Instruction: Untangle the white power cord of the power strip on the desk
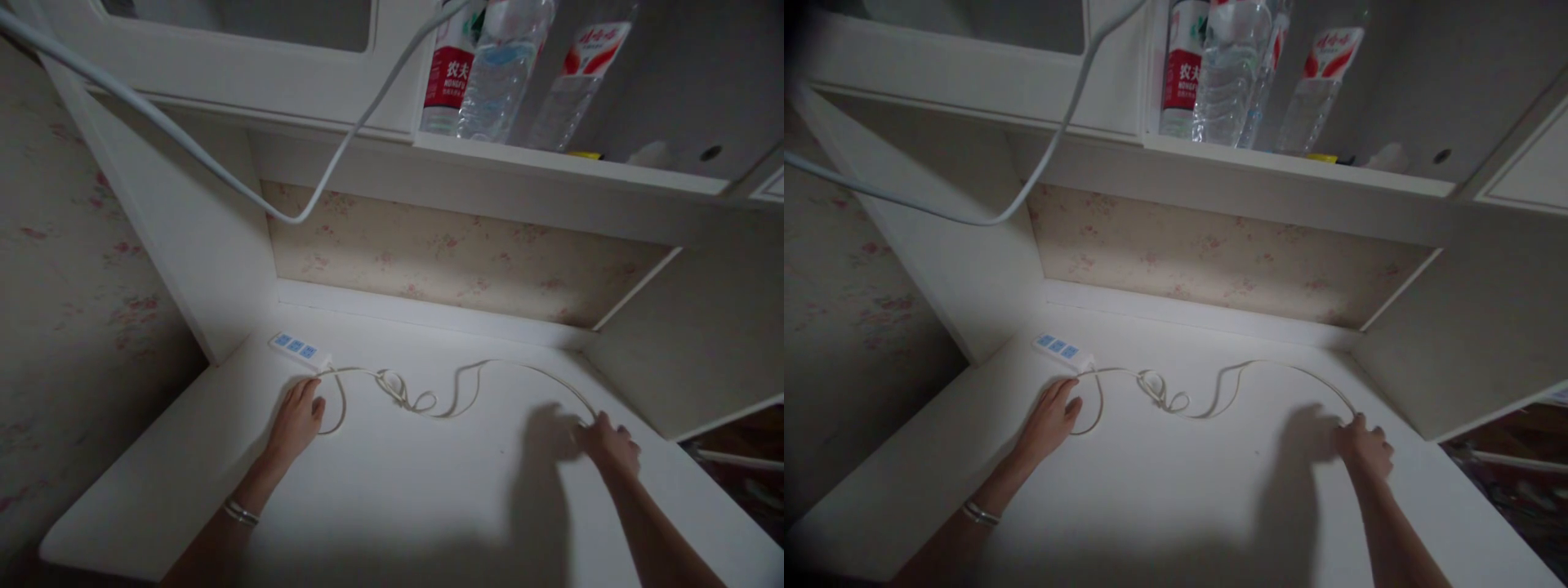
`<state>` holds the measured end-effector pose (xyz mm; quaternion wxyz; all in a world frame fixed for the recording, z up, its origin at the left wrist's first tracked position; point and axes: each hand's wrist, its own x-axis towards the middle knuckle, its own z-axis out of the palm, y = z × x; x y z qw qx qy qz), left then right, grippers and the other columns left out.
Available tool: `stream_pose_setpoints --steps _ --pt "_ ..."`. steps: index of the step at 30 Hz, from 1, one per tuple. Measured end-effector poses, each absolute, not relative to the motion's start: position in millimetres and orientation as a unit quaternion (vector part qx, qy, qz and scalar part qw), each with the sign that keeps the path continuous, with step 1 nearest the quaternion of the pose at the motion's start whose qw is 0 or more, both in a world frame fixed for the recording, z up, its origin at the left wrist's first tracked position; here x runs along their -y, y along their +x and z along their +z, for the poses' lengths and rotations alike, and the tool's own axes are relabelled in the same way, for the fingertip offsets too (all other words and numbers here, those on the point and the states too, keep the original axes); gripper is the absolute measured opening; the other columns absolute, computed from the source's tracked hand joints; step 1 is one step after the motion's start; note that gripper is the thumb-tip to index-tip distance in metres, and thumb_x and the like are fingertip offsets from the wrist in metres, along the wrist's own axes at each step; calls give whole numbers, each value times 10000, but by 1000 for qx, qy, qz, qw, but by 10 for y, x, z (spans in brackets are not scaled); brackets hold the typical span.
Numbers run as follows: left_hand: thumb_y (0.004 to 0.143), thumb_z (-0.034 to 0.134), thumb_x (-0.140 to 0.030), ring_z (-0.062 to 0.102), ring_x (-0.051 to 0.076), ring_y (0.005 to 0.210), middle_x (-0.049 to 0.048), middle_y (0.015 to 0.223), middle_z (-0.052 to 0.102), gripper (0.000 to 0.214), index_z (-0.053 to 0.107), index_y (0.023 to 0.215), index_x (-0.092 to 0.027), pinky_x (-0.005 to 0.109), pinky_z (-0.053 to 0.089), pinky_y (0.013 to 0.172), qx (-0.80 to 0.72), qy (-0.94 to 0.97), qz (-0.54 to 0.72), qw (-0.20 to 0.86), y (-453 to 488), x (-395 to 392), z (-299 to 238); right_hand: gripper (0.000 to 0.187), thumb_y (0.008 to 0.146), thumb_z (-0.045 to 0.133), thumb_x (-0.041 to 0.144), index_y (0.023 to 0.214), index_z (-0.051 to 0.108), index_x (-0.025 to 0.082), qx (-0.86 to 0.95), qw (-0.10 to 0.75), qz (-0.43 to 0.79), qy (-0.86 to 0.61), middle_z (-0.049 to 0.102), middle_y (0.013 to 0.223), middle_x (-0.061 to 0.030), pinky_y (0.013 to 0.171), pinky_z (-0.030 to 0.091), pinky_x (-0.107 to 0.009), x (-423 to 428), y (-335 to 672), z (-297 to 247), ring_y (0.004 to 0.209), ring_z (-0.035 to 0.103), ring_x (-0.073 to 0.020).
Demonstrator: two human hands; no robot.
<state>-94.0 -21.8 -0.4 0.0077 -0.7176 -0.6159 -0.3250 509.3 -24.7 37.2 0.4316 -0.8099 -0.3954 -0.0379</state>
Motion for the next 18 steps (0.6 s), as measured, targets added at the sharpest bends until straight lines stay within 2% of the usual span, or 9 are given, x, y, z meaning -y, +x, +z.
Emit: stream_pose_setpoints --steps 1,2,6,8,9,11,12,15,18 --pt "843 490 -204 539 276 1109 129 1163 593 347 557 1182 -168 448 447 963 612 -722 -324 6 -937 233 27 246 604 631 336 805 657 196 428 367 -69 -823 609 1092 -220 824 397 -644 260 4908 408 1044 562 -417" --pt "849 485 -201 538 272 1111 127 1164 592 342 558 1181 -171 442 444 970 605 -728 -323 5 -910 246 69 290 667 577 315 914 664 189 488 338 -84 -800 602 1131 -211 863 413 -608 284 4682 438 1063 559 -389" --pt "867 454 -169 526 239 1136 101 1181 588 324 567 1171 -188 403 410 1018 535 -794 -289 -10 -596 240 304 306 865 453 351 1074 633 220 723 308 2 -618 653 1085 -107 931 456 -454 438 3555 427 1035 586 -262" --pt "868 458 -164 507 231 1163 95 1213 580 341 558 1193 -188 386 394 1030 498 -826 -265 -12 -376 179 406 346 890 470 344 1193 579 219 799 246 42 -547 619 1194 -101 995 408 -453 505 3036 346 1118 548 -247" --pt "869 460 -164 488 231 1190 97 1247 567 357 546 1214 -187 384 381 1039 484 -838 -253 -9 -274 134 439 371 893 479 343 1234 551 215 815 216 39 -537 601 1229 -107 1027 360 -492 524 2829 298 1147 528 -260" --pt "866 475 -173 466 233 1217 107 1296 541 395 517 1259 -173 381 359 1051 466 -857 -220 -5 -116 25 467 328 912 470 325 1214 560 232 821 173 20 -544 620 1174 -95 1053 277 -552 530 2548 212 1120 535 -264" --pt "854 496 -174 451 242 1235 118 1317 527 414 511 1267 -162 391 346 1055 469 -860 -203 -1 -66 -32 464 294 925 455 308 1181 580 234 823 159 11 -545 630 1129 -91 1042 282 -547 523 2477 180 1094 542 -259" --pt "853 528 -209 428 267 1258 129 1317 530 424 509 1274 -170 448 298 1064 469 -870 -152 12 -30 -175 419 274 957 378 242 1036 638 213 837 143 23 -528 626 985 -93 907 412 -417 520 2497 155 958 570 -219" --pt "892 519 -277 497 258 1169 97 1212 595 361 527 1250 -228 478 284 1044 446 -885 -135 17 -87 -245 370 301 971 336 238 1001 633 199 838 165 45 -518 607 986 -101 803 440 -349 610 2692 206 924 570 -205"
